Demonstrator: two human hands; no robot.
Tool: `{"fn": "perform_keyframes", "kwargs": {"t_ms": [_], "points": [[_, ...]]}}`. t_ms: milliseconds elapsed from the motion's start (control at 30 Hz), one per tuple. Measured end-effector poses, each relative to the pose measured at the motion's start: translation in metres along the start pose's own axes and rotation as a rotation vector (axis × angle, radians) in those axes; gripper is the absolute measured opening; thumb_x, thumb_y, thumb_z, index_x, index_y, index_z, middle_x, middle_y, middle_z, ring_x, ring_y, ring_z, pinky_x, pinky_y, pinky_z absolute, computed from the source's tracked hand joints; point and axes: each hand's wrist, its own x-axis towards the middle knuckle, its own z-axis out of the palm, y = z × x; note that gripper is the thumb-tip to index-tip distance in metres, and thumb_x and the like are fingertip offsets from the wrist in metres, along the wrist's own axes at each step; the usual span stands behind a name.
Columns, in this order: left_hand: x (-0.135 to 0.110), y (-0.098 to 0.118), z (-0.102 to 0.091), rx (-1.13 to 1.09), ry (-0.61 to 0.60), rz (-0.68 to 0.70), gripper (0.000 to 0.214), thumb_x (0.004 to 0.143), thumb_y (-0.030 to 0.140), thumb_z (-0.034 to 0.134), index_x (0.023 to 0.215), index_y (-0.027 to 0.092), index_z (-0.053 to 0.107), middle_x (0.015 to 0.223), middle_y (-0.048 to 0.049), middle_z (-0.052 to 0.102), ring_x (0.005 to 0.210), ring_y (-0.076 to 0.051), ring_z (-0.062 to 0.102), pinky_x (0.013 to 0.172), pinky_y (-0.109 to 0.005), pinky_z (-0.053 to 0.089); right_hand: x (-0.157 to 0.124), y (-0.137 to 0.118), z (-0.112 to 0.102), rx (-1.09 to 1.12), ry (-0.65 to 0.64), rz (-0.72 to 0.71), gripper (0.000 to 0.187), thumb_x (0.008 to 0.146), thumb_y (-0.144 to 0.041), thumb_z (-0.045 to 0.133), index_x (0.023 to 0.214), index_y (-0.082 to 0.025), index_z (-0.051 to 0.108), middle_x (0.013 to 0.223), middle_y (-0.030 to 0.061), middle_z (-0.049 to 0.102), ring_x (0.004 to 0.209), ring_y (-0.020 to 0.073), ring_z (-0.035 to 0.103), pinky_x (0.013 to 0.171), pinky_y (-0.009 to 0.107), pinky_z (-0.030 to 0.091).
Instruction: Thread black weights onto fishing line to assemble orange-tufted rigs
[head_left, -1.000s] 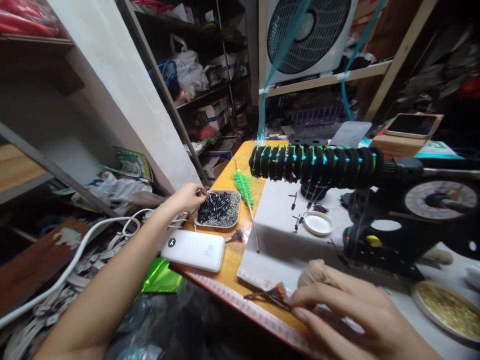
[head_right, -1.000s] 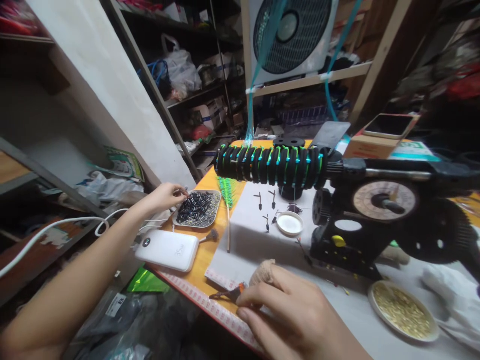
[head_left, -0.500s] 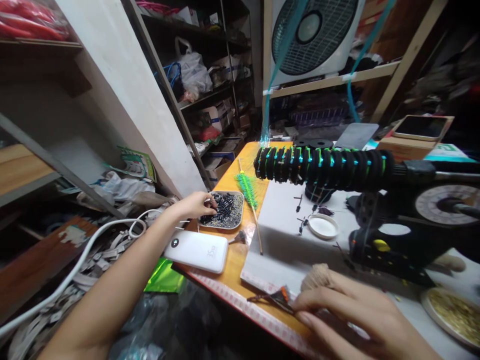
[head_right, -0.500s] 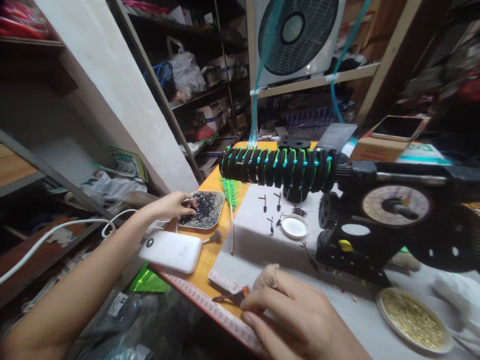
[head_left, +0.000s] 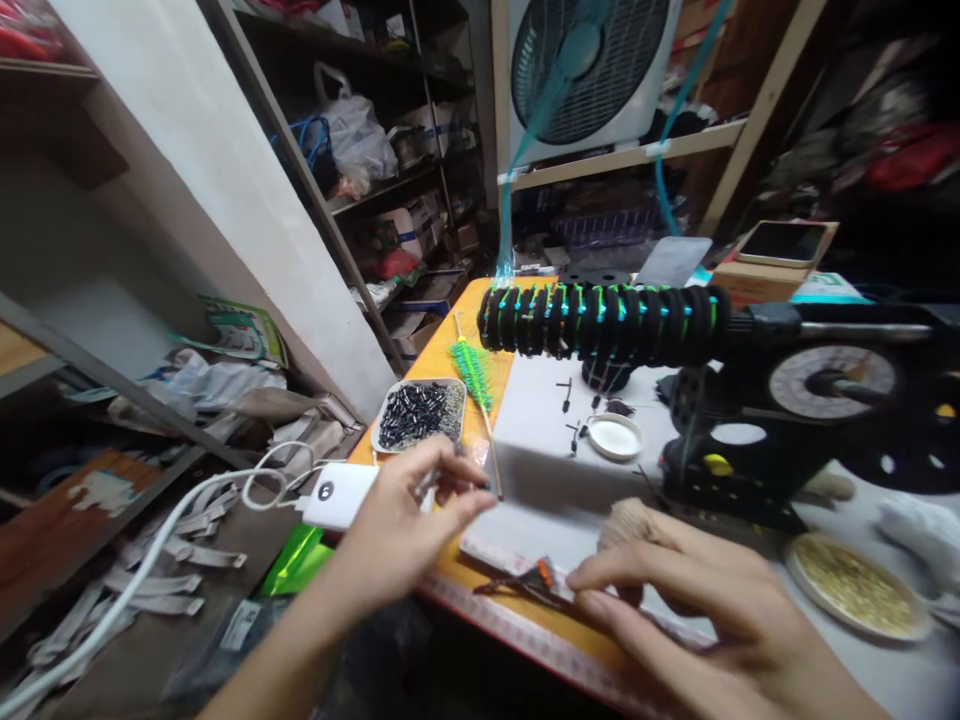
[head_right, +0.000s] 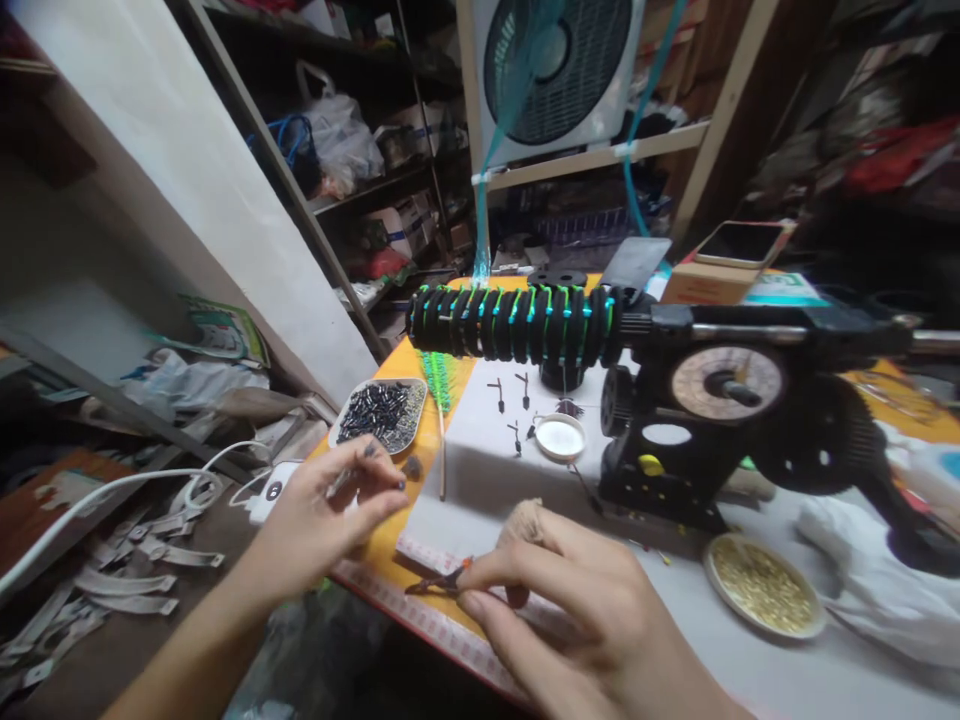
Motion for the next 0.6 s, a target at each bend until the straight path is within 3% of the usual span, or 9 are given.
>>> {"fn": "perform_keyframes", "kwargs": {"t_ms": [100, 200, 333, 433, 600], "points": [[-0.029, 0.006, 0.029, -0.176, 0.013, 0.035, 0.013, 0.087, 0.029, 0.072, 0.082, 0.021, 0.063, 0.080, 0.0011, 0.062, 0.075, -0.014, 0.060, 0.067, -0.024, 0.048, -0.004, -0.002, -0.005, 0.039, -0.028, 0.031, 0.019, 0.090, -0.039, 0.068, 0.085, -0.021, 0.073, 0.078, 0.0071, 0.065, 0.070, 0.0182, 0.064, 0.054, 0.023, 0.055], [-0.039, 0.010, 0.045, -0.227, 0.030, 0.104, 0.020, 0.087, 0.030, 0.073, 0.078, 0.019, 0.060, 0.076, 0.0011, 0.061, 0.069, -0.013, 0.058, 0.062, -0.022, 0.046, -0.006, -0.001, -0.008, 0.094, -0.063, 0.012, 0.011, 0.094, -0.019, 0.061, 0.089, -0.022, 0.070, 0.084, 0.0046, 0.066, 0.074, 0.0147, 0.066, 0.060, 0.020, 0.054], [-0.040, 0.016, 0.051, -0.209, 0.076, 0.178, 0.019, 0.086, 0.026, 0.074, 0.075, 0.017, 0.062, 0.072, 0.0006, 0.062, 0.064, -0.011, 0.057, 0.058, -0.019, 0.044, -0.009, 0.001, -0.009, 0.164, -0.053, -0.011, 0.014, 0.093, -0.010, 0.058, 0.091, -0.023, 0.064, 0.095, 0.0014, 0.067, 0.089, 0.0123, 0.068, 0.077, 0.019, 0.054], [-0.042, 0.017, 0.052, -0.222, 0.114, 0.203, 0.015, 0.085, 0.023, 0.076, 0.076, 0.016, 0.065, 0.073, 0.0003, 0.064, 0.062, -0.010, 0.056, 0.057, -0.018, 0.043, -0.009, 0.002, -0.010, 0.210, -0.094, -0.004, 0.016, 0.094, -0.009, 0.056, 0.094, -0.024, 0.062, 0.095, -0.0007, 0.067, 0.090, 0.0115, 0.067, 0.079, 0.019, 0.053], [-0.047, 0.017, 0.059, -0.490, 0.105, 0.069, 0.012, 0.082, 0.025, 0.079, 0.078, 0.018, 0.070, 0.075, -0.0005, 0.066, 0.067, -0.012, 0.062, 0.062, -0.019, 0.048, -0.008, 0.000, -0.008, 0.249, -0.174, 0.047, 0.016, 0.093, -0.009, 0.056, 0.089, -0.023, 0.060, 0.088, -0.0014, 0.066, 0.083, 0.0106, 0.065, 0.074, 0.019, 0.053]]}}
